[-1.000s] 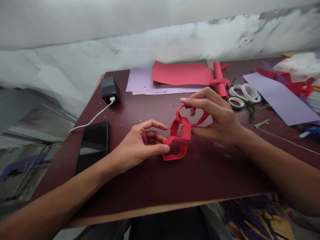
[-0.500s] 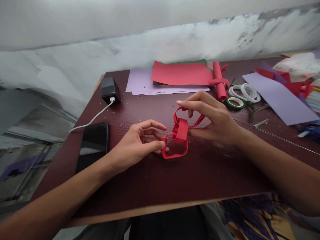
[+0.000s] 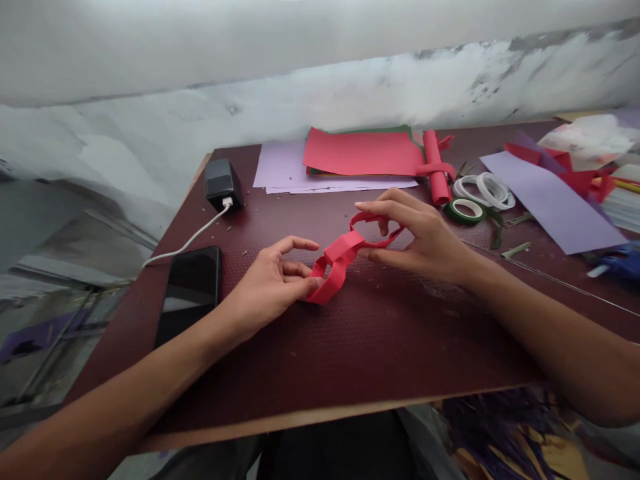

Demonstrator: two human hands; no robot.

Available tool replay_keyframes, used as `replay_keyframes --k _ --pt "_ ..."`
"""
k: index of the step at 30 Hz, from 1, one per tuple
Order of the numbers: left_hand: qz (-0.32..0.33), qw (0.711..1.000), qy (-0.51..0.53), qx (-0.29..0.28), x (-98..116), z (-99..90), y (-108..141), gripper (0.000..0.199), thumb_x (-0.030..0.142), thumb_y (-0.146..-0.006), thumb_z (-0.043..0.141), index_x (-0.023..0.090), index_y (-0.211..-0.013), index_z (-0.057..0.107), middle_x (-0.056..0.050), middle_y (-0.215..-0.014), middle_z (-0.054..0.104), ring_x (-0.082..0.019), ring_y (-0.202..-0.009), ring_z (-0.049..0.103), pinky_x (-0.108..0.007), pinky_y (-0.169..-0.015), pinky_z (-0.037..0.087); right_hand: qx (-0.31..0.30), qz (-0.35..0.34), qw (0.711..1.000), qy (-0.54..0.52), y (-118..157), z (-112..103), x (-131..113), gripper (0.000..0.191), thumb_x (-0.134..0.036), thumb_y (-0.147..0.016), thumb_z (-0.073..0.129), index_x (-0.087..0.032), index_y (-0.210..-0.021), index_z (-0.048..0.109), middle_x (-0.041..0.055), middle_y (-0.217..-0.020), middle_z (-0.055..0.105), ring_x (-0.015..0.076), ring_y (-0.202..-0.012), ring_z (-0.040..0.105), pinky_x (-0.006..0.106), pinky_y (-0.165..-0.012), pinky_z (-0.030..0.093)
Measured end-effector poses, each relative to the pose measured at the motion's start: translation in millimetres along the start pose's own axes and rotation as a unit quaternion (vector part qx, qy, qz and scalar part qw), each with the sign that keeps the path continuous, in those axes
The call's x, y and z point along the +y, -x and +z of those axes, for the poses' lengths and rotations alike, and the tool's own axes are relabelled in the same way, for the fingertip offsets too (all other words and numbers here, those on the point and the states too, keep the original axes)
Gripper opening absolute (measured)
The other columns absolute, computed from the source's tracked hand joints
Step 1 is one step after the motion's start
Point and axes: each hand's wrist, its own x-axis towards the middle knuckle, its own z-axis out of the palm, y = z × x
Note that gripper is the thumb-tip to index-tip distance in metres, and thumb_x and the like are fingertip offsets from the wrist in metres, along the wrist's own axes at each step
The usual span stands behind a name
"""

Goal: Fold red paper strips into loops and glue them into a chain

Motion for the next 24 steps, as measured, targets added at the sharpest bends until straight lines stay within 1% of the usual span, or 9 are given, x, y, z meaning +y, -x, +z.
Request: replay_keyframes --k 3,8,11,15,17,19,21,22,24 --pt "0.005 1.000 -0.008 0.007 3 0.0 2 0.057 0.027 -0.076 0.087 0.018 -0.125 0.060 0.004 -0.067 0.072 -0.013 -0.062 0.067 -0.024 -0.067 0.051 0.014 -0.003 1.000 -0.003 0 -1 2 0.054 -0.031 -0.092 0.080 -0.027 -0.143 0.062 0.0075 -0.111 0.064 0.0202 -0.087 0.061 0.038 -0.076 0.060" --pt "0.003 1.000 -0.026 0.015 8 0.2 4 0.051 0.027 -0.075 0.087 0.017 -0.119 0.062 0.007 -0.062 0.068 -0.010 -0.059 0.061 -0.023 -0.065 0.045 0.016 -0.014 1.000 -0.007 -1 -3 2 0.051 -0.029 -0.092 0.079 -0.028 -0.141 0.063 0.0067 -0.111 0.063 0.0190 -0.086 0.060 0.038 -0.076 0.059" --pt "0.014 0.999 -0.041 0.029 8 -1.4 4 0.050 0.030 -0.079 0.085 0.018 -0.121 0.062 0.007 -0.063 0.068 -0.011 -0.060 0.062 -0.024 -0.065 0.046 0.021 -0.016 1.000 -0.010 -2 -5 1 0.050 -0.029 -0.093 0.078 -0.031 -0.141 0.062 0.0057 -0.111 0.063 0.0187 -0.085 0.060 0.038 -0.076 0.058" --pt "0.063 0.990 -0.113 0.051 5 -7.1 2 0.044 0.035 -0.085 0.080 0.018 -0.121 0.061 0.000 -0.076 0.077 -0.016 -0.067 0.069 -0.028 -0.066 0.049 0.015 -0.012 1.000 -0.019 -2 -8 5 0.050 -0.028 -0.093 0.078 -0.032 -0.140 0.062 0.0054 -0.113 0.063 0.0182 -0.084 0.061 0.038 -0.078 0.058" --pt "0.100 0.978 -0.163 0.081 3 -9.8 0 0.037 0.033 -0.085 0.079 0.018 -0.115 0.063 -0.003 -0.084 0.080 -0.018 -0.074 0.072 -0.029 -0.067 0.050 -0.001 -0.002 1.000 -0.028 -1 -8 9 0.050 -0.028 -0.092 0.078 -0.031 -0.140 0.063 0.0059 -0.114 0.064 0.0183 -0.085 0.062 0.039 -0.081 0.057" --pt "0.141 0.961 -0.214 0.106 2 -11.4 -1 0.025 0.031 -0.087 0.076 0.018 -0.105 0.065 -0.004 -0.089 0.080 -0.019 -0.078 0.073 -0.029 -0.068 0.050 -0.034 0.018 0.999 -0.037 0 -7 15 0.050 -0.030 -0.092 0.078 -0.029 -0.140 0.063 0.0072 -0.118 0.066 0.0202 -0.089 0.064 0.040 -0.084 0.057" --pt "0.181 0.939 -0.273 0.105 0 -12.0 -1 0.017 0.029 -0.090 0.073 0.018 -0.102 0.067 -0.003 -0.086 0.078 -0.017 -0.072 0.071 -0.029 -0.066 0.050 -0.079 0.049 0.995 -0.040 1 -5 19 0.053 -0.038 -0.090 0.080 -0.027 -0.140 0.063 0.0091 -0.122 0.068 0.0238 -0.097 0.066 0.043 -0.089 0.056" --pt "0.201 0.927 -0.304 0.091 0 -12.1 -1 0.017 0.028 -0.092 0.070 0.018 -0.107 0.068 -0.001 -0.082 0.077 -0.015 -0.068 0.069 -0.028 -0.065 0.049 -0.100 0.064 0.992 -0.039 2 -4 21 0.056 -0.042 -0.090 0.081 -0.026 -0.140 0.063 0.0100 -0.125 0.069 0.0260 -0.103 0.067 0.046 -0.092 0.055" --pt "0.240 0.900 -0.362 0.048 -2 -12.2 0 0.031 0.025 -0.097 0.066 0.020 -0.127 0.065 0.002 -0.081 0.074 -0.014 -0.064 0.065 -0.028 -0.065 0.048 -0.132 0.088 0.987 -0.036 2 -3 23 0.061 -0.047 -0.089 0.082 -0.026 -0.143 0.062 0.0113 -0.129 0.069 0.0297 -0.113 0.066 0.051 -0.099 0.053"
